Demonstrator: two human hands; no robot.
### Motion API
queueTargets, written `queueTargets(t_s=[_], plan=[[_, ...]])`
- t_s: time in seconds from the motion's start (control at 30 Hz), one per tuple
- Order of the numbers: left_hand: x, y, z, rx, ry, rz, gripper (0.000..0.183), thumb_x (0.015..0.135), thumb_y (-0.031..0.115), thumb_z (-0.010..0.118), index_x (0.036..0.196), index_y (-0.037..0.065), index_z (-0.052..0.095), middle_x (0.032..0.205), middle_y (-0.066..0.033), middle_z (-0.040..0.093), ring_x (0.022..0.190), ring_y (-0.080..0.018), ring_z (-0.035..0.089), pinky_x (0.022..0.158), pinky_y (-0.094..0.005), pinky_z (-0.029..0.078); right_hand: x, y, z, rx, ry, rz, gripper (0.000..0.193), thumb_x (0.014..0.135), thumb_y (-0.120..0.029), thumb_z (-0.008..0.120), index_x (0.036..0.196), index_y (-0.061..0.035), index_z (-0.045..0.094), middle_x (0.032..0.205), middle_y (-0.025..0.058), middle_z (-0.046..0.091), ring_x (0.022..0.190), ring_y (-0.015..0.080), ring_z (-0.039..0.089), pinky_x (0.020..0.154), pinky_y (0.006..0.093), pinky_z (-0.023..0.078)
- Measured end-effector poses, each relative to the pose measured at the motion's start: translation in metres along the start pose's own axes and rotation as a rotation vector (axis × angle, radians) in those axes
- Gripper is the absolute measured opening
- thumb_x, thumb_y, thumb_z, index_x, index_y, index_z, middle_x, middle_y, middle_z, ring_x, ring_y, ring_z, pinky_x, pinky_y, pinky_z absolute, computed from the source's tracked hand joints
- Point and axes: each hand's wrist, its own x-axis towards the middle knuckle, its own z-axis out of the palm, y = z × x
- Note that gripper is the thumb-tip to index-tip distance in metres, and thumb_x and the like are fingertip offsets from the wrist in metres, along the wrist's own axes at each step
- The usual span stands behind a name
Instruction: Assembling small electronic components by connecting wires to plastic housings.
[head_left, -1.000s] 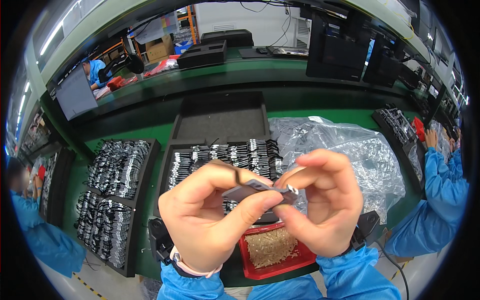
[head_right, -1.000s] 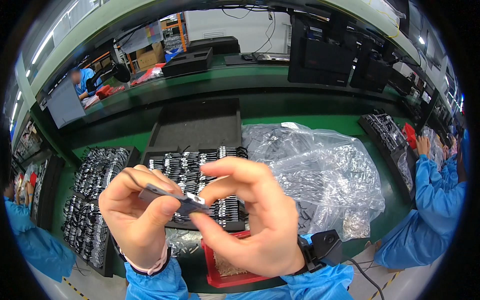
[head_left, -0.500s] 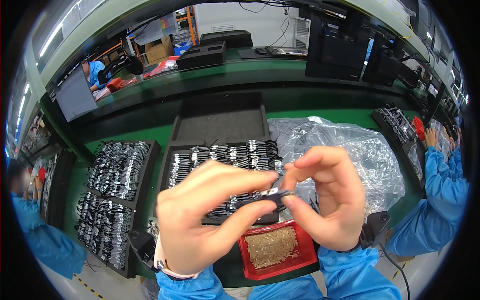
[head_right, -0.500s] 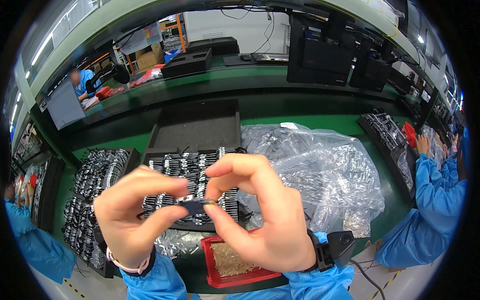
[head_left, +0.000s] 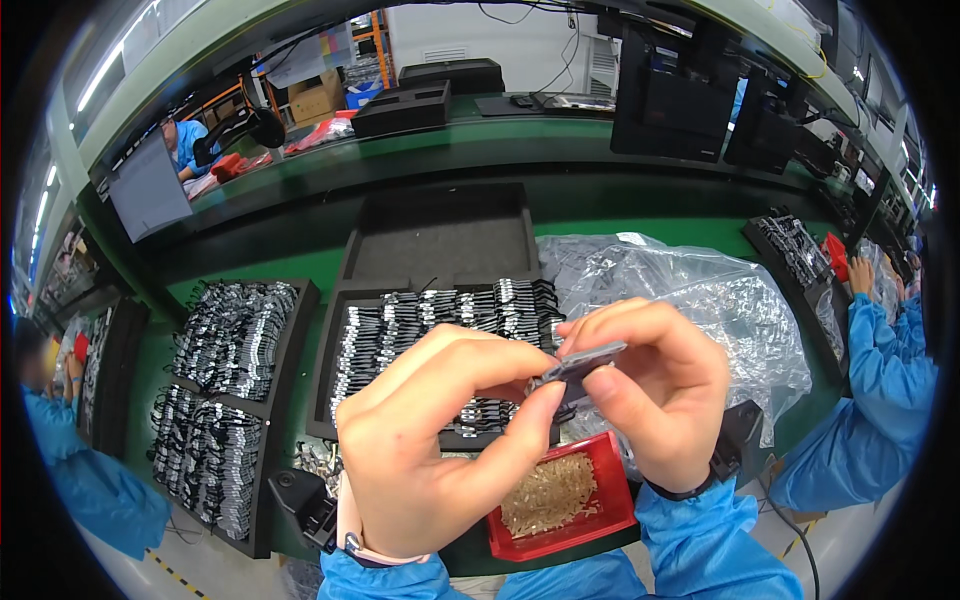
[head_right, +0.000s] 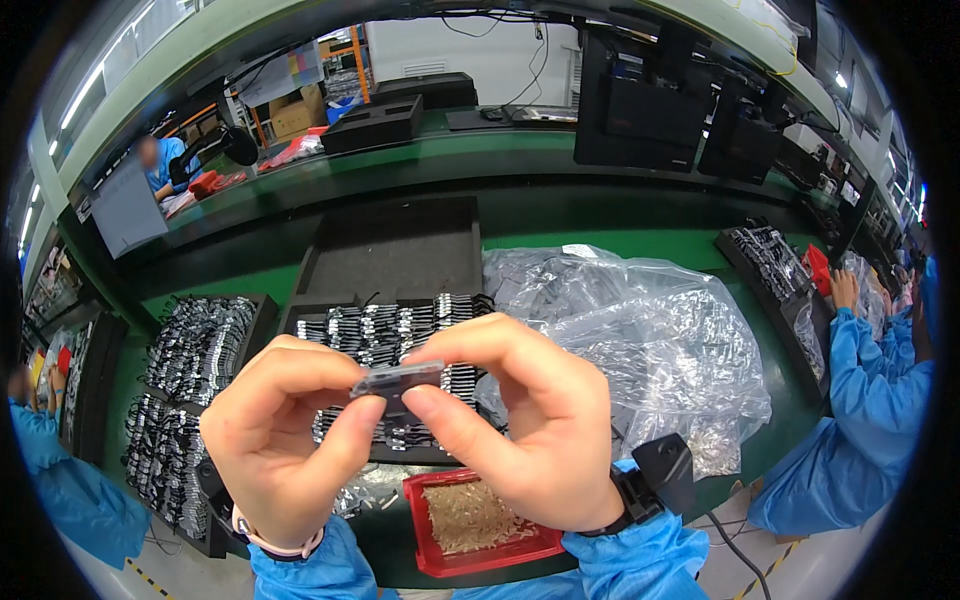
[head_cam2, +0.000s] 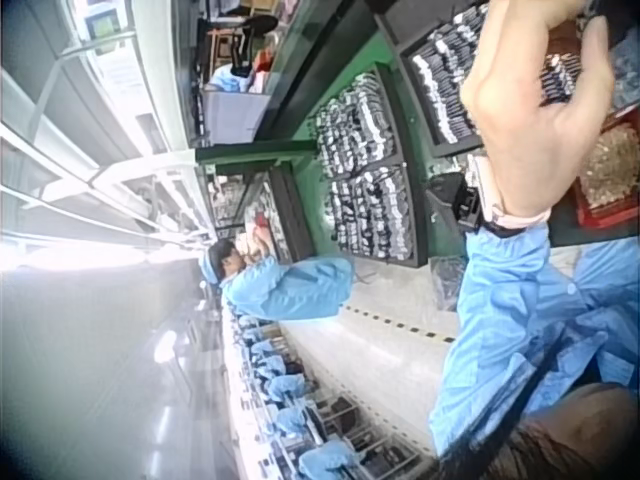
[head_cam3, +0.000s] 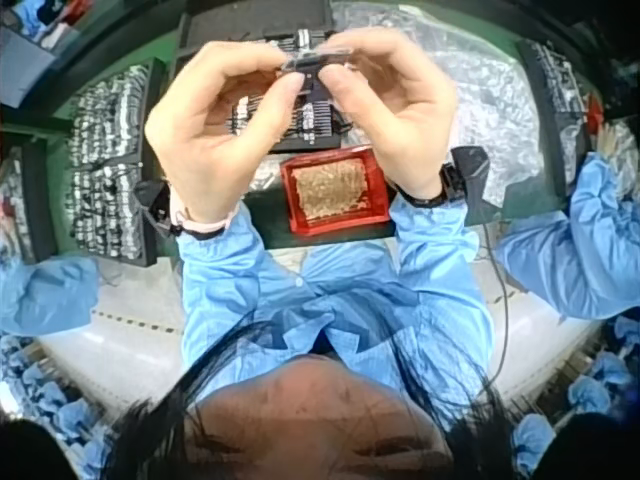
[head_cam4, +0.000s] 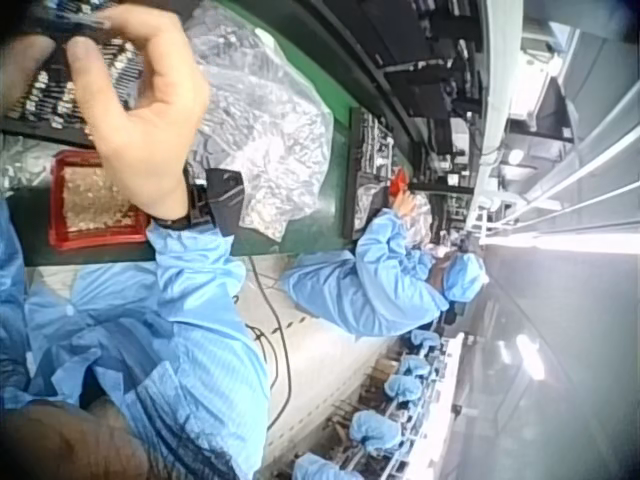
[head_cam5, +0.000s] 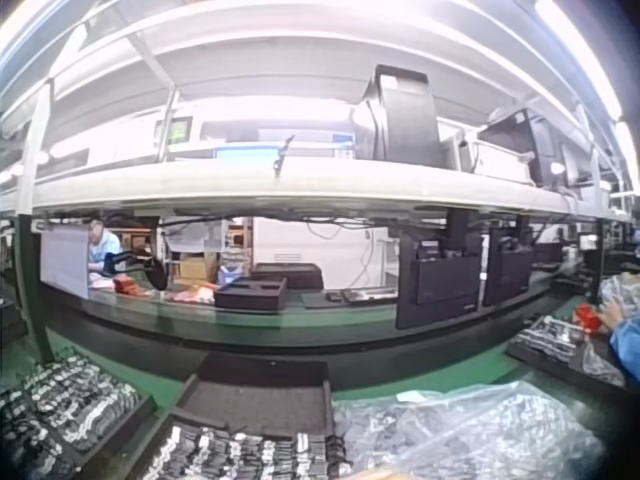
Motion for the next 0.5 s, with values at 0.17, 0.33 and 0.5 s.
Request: queueTargets(t_s=[0.17, 0.33, 0.5], plan=[[0.001, 0.001, 0.009, -0.096, 0.011, -0.053, 0.018, 0.064, -0.01, 0.062, 0.081, -0.007, 0.056, 0.078, -0.0108, 0.055, 0.07, -0.0132, 0.055, 0.063, -0.0216, 0.048, 0.001, 0.005, -0.006, 0.017, -0.04, -0.057, 0.012, 0.073, 0.008, 0.058, 0.085, 0.0068, 0.058, 0.085, 0.014, 0.058, 0.081, 0.0179, 0.055, 0.071, 0.0273, 0.043], [0.0, 0.0, 0.009, -0.116, -0.043, -0.055, 0.017, 0.066, -0.008, 0.061, 0.082, -0.007, 0.057, 0.079, -0.0111, 0.055, 0.072, -0.0138, 0.055, 0.064, -0.0221, 0.048, 0.0, 0.004, -0.006, -0.018, -0.027, -0.065, 0.01, 0.073, 0.006, 0.058, 0.083, 0.0069, 0.058, 0.084, 0.0145, 0.058, 0.079, 0.0185, 0.055, 0.07, 0.0269, 0.042], [0.001, 0.001, 0.009, -0.044, 0.051, 0.041, 0.013, 0.068, -0.004, 0.059, 0.081, -0.005, 0.059, 0.079, -0.0125, 0.055, 0.073, -0.0154, 0.055, 0.064, -0.0228, 0.046, 0.0, -0.001, -0.008, -0.051, -0.061, -0.09, 0.009, 0.073, 0.004, 0.057, 0.081, 0.0066, 0.057, 0.083, 0.0147, 0.057, 0.077, 0.0183, 0.054, 0.069, 0.0265, 0.042]])
